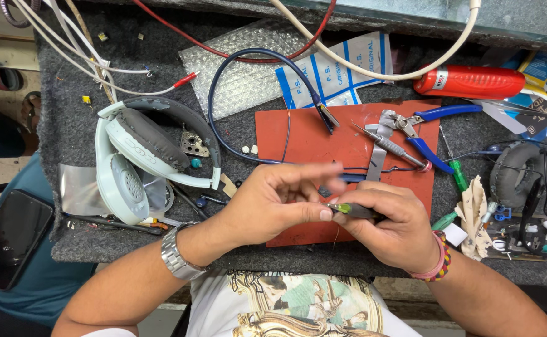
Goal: The person strips the insulation from a wire using pliers, then uses a soldering iron to tin the exposed strands. They continue to manipulate the wire and apply solder to the connection point.
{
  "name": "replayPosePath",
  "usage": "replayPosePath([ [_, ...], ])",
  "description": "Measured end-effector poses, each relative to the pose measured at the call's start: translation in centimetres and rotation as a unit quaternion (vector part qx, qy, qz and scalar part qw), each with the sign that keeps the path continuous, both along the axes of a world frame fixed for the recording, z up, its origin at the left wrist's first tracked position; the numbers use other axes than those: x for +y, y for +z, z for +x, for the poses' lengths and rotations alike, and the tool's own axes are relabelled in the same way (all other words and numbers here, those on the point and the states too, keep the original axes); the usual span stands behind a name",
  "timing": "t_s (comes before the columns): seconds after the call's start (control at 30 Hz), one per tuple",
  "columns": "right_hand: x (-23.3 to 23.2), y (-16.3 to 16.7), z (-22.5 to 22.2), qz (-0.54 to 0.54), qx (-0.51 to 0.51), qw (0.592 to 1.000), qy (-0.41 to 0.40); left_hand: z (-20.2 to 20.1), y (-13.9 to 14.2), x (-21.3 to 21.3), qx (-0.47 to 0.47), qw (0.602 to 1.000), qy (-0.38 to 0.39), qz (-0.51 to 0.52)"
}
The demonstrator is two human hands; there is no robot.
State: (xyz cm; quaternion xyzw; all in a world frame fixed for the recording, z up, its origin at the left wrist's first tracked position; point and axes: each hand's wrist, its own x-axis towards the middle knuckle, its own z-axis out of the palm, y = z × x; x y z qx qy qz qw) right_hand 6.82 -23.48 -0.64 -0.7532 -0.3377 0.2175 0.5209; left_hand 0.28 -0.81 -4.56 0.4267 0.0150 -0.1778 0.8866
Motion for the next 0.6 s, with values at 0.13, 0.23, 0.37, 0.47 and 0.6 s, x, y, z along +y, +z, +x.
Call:
replayPosePath([
  [0.13, -0.1, -0.7, -0.7, 0.014, 0.018, 0.997, -0.069, -0.2, -0.1, 0.2, -0.051, 0.996, -0.008, 0.067],
  [0.23, -0.1, -1.0, -1.1, -0.048, 0.034, 0.990, -0.128, -0.2, -0.4, 0.4, -0.044, 0.997, -0.026, 0.062],
  [0.37, 0.1, -0.7, -1.1, 0.012, 0.090, 0.988, -0.123, -0.1, -0.8, 0.4, 0.069, 0.996, -0.049, -0.002],
  [0.47, -0.1, 0.2, -0.8, 0.031, 0.074, 0.990, -0.118, 0.2, -0.8, 1.0, 0.087, 0.995, -0.011, -0.046],
  [0.6, -0.4, 1.4, -0.3, -0.010, -0.091, 0.992, -0.086, 0.5, -1.1, 2.3, 0.127, 0.967, 0.038, -0.217],
])
